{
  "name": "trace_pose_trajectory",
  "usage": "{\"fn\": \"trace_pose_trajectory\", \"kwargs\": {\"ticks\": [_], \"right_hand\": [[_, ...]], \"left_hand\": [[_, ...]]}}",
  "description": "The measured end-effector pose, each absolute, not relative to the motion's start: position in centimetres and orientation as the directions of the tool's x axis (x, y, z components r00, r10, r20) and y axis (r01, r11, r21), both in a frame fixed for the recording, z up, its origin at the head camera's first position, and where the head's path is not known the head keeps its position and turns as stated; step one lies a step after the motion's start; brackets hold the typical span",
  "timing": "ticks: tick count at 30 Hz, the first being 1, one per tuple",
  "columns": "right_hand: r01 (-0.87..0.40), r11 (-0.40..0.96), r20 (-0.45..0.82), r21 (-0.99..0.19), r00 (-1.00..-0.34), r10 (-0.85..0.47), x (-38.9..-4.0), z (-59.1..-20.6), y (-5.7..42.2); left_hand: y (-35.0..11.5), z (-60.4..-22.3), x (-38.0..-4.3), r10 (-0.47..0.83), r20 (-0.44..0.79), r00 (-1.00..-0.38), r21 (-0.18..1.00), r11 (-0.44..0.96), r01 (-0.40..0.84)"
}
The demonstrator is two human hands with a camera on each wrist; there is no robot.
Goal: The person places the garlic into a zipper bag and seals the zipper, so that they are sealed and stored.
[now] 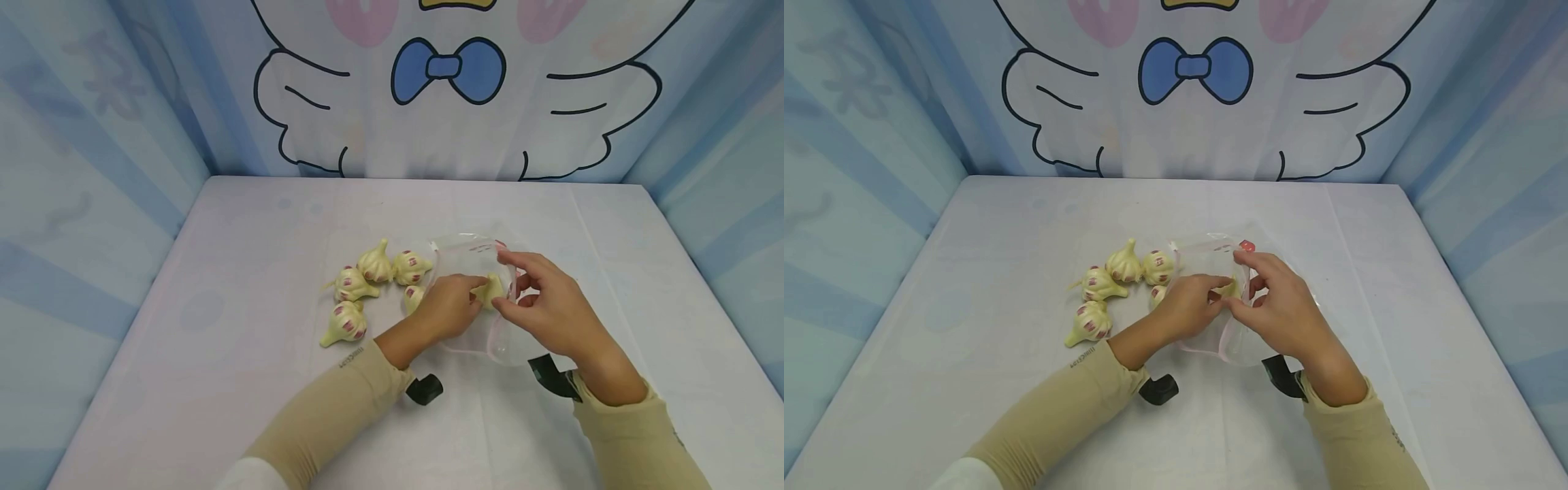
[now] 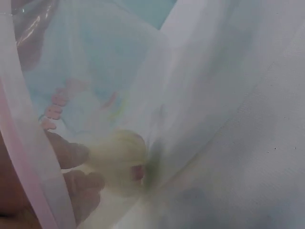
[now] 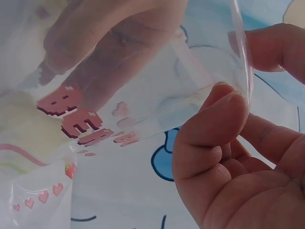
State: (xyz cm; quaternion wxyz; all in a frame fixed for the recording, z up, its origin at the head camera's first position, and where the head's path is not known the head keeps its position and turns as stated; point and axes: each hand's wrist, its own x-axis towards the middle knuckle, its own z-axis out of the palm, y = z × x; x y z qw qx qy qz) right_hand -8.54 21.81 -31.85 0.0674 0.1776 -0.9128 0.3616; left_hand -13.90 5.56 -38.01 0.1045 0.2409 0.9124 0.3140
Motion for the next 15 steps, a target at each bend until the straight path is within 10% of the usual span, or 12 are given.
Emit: {"fn": "trace_pose_trajectory", "kwargs": {"ticks": [15], "right_hand": [[-0.308,0.695,0.203,-0.649,-0.951,-0.232,-8.8,-31.7,22.3]], "left_hand": [[1.3,-35.0,-12.3,0.536,-0.029,-0.843,0.788,0.532,0.311]]}}
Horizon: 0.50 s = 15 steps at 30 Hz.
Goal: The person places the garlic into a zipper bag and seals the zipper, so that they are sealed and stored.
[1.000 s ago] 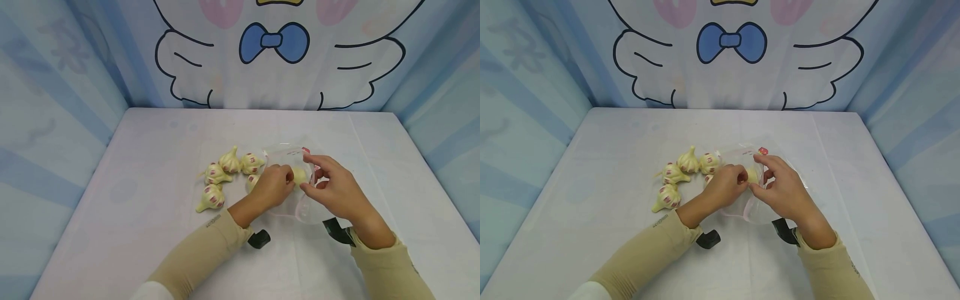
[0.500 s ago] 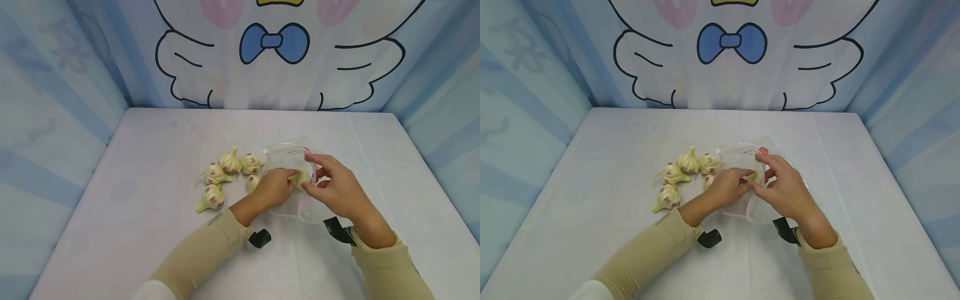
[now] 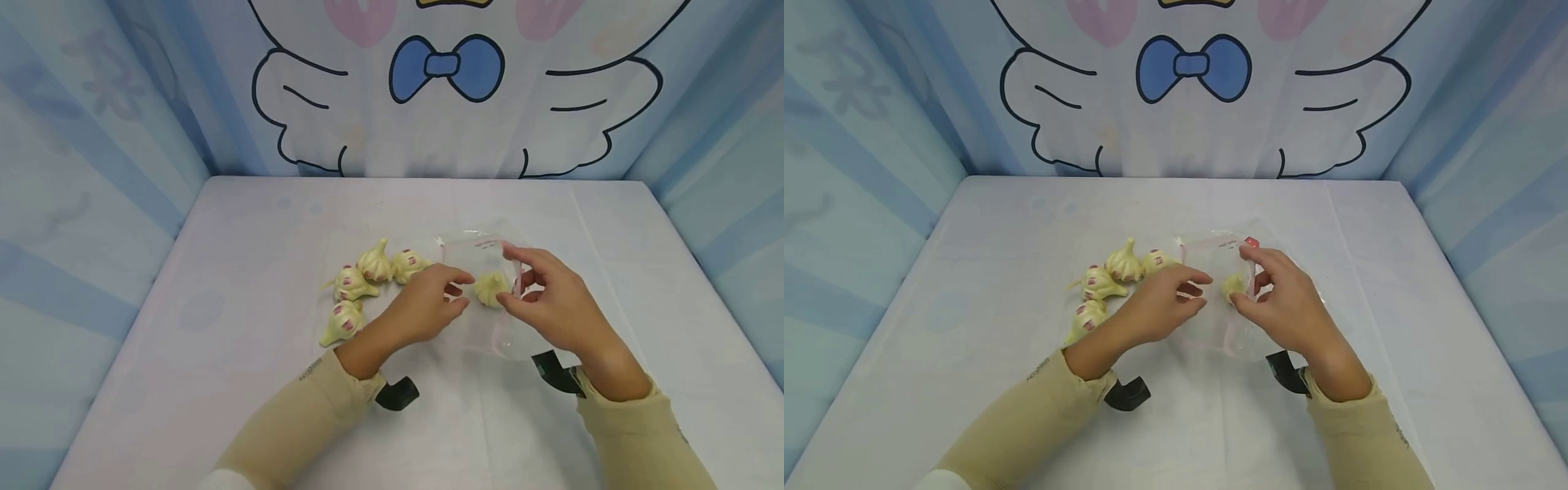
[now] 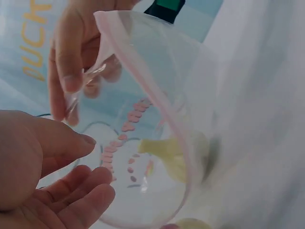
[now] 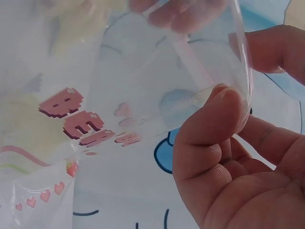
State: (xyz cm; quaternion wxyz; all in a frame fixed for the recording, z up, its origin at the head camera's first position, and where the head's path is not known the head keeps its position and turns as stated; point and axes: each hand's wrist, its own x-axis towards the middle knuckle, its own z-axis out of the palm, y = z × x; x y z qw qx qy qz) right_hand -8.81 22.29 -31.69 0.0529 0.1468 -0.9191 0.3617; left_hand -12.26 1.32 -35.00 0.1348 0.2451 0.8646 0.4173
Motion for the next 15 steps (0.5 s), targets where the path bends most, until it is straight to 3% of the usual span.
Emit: {"fn": "trace_pose_trajectory", "kwargs": {"ticks": [6,15], "right_hand": [[-0.291,0.702,0.192,-0.650,-0.957,-0.219,-8.9,-31.5,22.5],[-0.276,0.697,0.185,-0.662,-0.961,-0.206,-8.7,-31.6,22.8]], "left_hand": [[-1.4,-34.7,-12.3,0.469,0.075,-0.880,0.788,0.513,0.341],[-3.5,-37.0,-13.0,0.393,0.003,-0.920,0.758,0.598,0.258]]}}
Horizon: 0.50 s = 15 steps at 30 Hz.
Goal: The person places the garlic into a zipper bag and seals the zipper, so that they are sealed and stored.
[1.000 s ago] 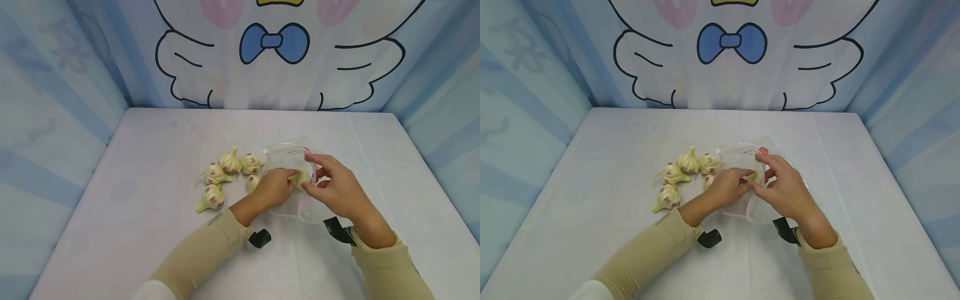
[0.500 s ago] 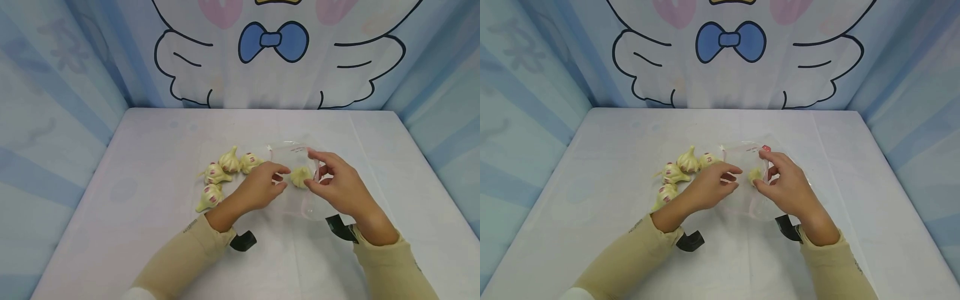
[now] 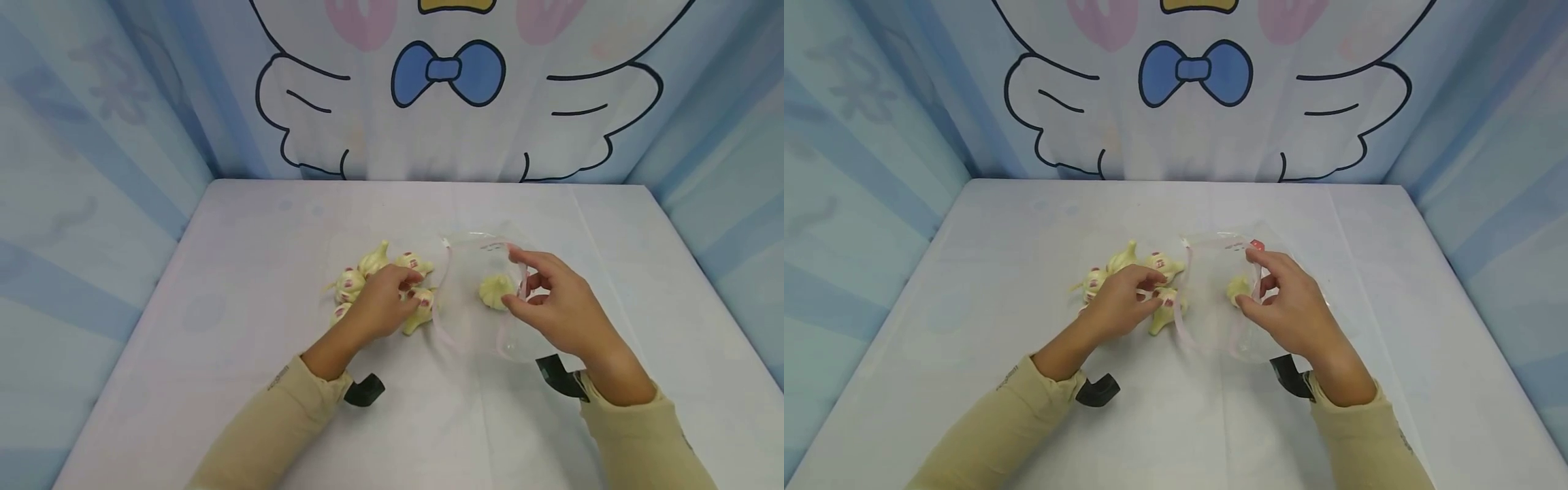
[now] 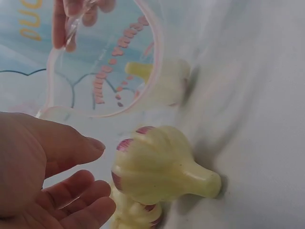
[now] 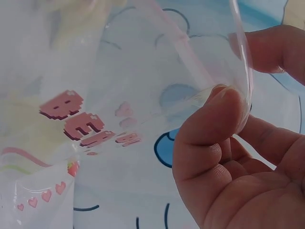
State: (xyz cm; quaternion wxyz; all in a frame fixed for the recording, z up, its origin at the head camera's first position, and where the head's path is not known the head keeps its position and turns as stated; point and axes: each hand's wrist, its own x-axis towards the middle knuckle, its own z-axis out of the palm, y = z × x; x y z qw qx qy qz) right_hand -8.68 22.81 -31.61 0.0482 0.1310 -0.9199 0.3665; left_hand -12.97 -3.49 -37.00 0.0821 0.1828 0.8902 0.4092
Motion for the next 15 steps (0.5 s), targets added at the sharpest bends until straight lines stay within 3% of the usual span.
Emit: {"fn": "trace_pose_trajectory", "kwargs": {"ticks": [8,15], "right_hand": [[-0.281,0.699,0.198,-0.657,-0.960,-0.200,-8.6,-31.7,23.2],[-0.278,0.701,0.196,-0.657,-0.961,-0.197,-8.6,-31.7,23.4]], "left_hand": [[-3.1,-38.3,-13.0,0.417,0.037,-0.908,0.700,0.638,0.321],[-2.5,-39.1,-12.6,0.433,-0.041,-0.901,0.673,0.678,0.295]]}}
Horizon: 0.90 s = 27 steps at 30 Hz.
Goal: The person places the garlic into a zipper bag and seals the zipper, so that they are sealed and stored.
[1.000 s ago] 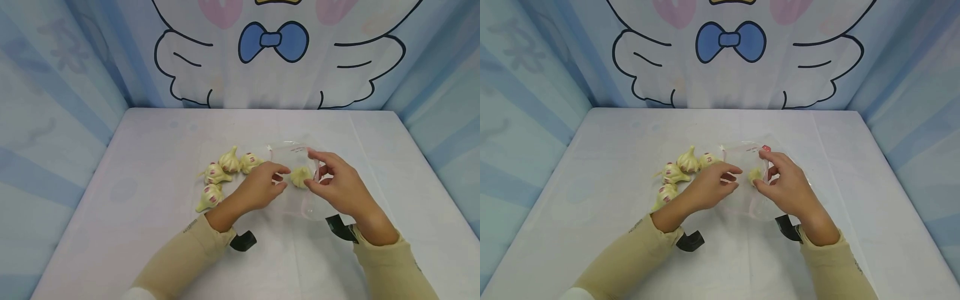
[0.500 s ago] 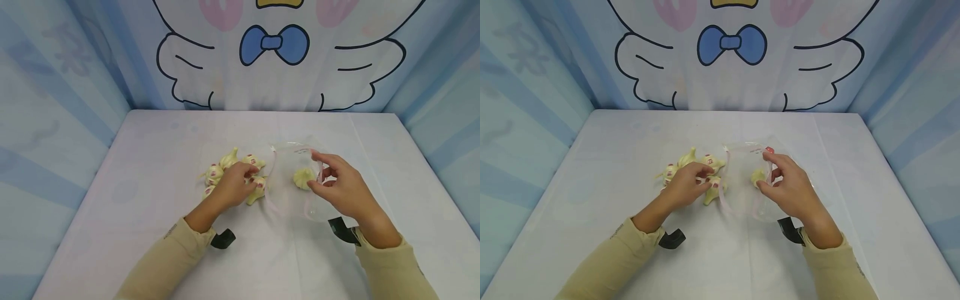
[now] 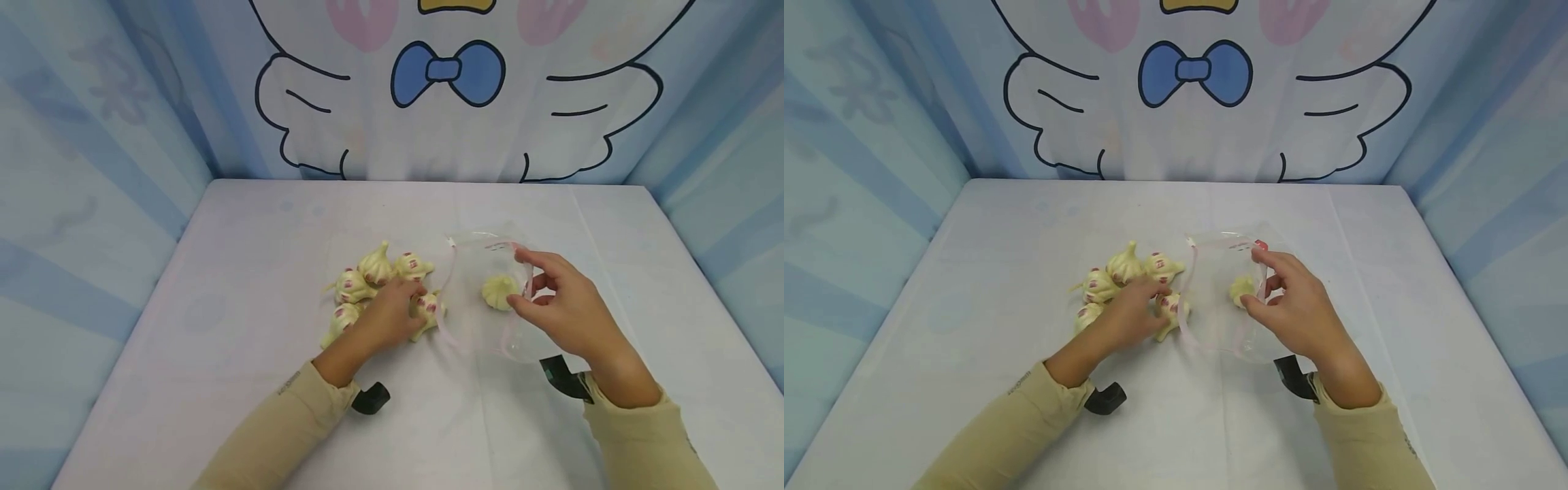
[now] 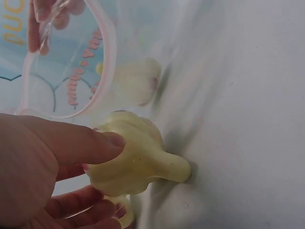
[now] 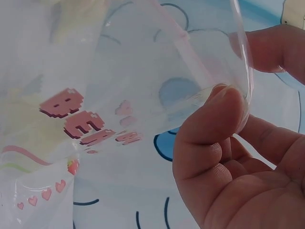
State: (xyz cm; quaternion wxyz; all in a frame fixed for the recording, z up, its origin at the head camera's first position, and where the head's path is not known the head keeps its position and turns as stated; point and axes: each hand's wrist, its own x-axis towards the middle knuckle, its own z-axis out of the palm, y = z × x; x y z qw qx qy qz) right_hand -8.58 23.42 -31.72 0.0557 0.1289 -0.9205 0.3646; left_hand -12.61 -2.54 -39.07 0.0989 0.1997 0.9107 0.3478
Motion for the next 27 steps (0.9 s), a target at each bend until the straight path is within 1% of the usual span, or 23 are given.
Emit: {"fn": "trace_pose_trajectory", "kwargs": {"ticks": [3,9,14,22,27], "right_hand": [[-0.273,0.704,0.196,-0.655,-0.962,-0.191,-8.6,-31.7,23.5],[-0.260,0.711,0.188,-0.654,-0.966,-0.179,-8.6,-31.8,23.6],[-0.258,0.711,0.188,-0.654,-0.966,-0.177,-8.5,-31.7,23.6],[-0.267,0.706,0.197,-0.656,-0.964,-0.181,-8.5,-31.8,23.8],[-0.270,0.707,0.196,-0.653,-0.963,-0.187,-8.7,-31.9,23.9]], "left_hand": [[-2.2,-39.5,-12.3,0.436,-0.048,-0.899,0.679,0.674,0.291],[-1.6,-40.4,-12.0,0.433,0.011,-0.901,0.679,0.658,0.324],[-1.4,-40.8,-12.0,0.433,0.006,-0.902,0.695,0.647,0.315],[-1.5,-40.9,-12.1,0.437,0.040,-0.899,0.687,0.641,0.342],[-1.8,-40.3,-12.2,0.421,0.053,-0.906,0.676,0.652,0.342]]}}
